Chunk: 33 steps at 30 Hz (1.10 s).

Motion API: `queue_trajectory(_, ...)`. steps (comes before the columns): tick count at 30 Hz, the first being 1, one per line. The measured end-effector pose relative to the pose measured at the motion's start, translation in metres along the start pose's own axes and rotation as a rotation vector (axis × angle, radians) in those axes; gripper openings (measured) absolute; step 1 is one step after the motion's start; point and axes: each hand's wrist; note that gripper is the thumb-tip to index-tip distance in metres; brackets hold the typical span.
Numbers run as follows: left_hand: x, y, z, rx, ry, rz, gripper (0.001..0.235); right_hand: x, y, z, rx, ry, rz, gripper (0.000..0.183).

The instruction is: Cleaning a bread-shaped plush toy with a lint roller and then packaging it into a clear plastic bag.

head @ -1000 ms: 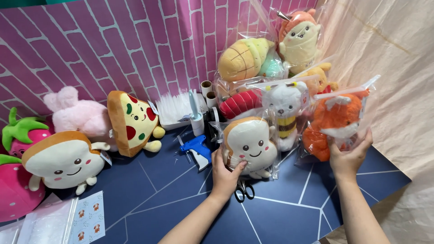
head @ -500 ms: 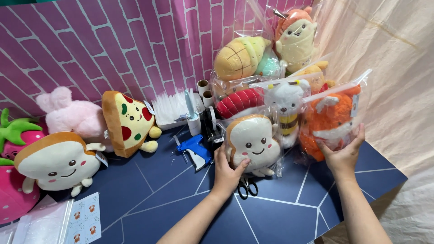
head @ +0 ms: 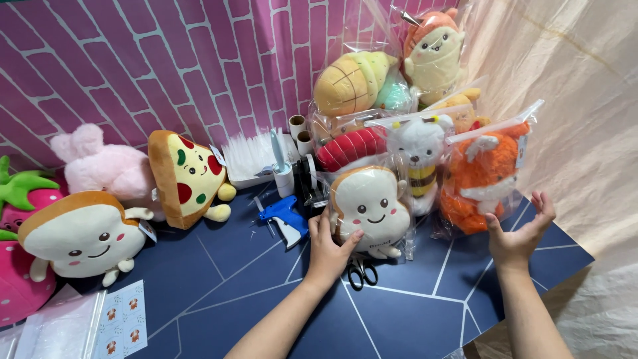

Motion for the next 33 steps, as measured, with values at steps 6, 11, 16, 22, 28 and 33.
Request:
queue_trajectory(6,-0.008,-0.012,0.016,-0.032,-0.024,-0.036,0.094,-0.008,-0.042,-0.035,-0.204,0.146,-0.175,0.011)
queue_trajectory(11,-0.011,-0.017,0.013,0.055,0.041,-0.045,0.093,0.021,-0.057,-0.08,0.371,-0.016,-0.832,0.066)
queue_trajectory(16,-0.015,-0.02,0.012,0.116,0.13,-0.052,0.091,0.04,-0.056,-0.087,0.527,0.097,-0.879,0.081)
queue_trajectory(22,-0.008,-0.008,0.0,0.164,0.12,0.011,0.08,0.061,-0.062,-0.076,0.477,0.214,-0.697,0.059)
queue_trajectory(28,-0.003,-0.006,-0.003,0.15,-0.004,0.062,0.082,0.073,-0.06,-0.07,0.456,0.226,-0.664,0.056)
queue_trajectory(33,0.0,0.002,-0.021,0.191,0.017,0.049,0.04,0.082,-0.074,-0.052,0.485,0.279,-0.604,0.034)
Point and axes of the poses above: each hand's wrist, its own y-axis towards the middle knuckle, its own x-axis out of the palm, z = x × y, and after that the axes turned 6 degrees about -y, right-handed
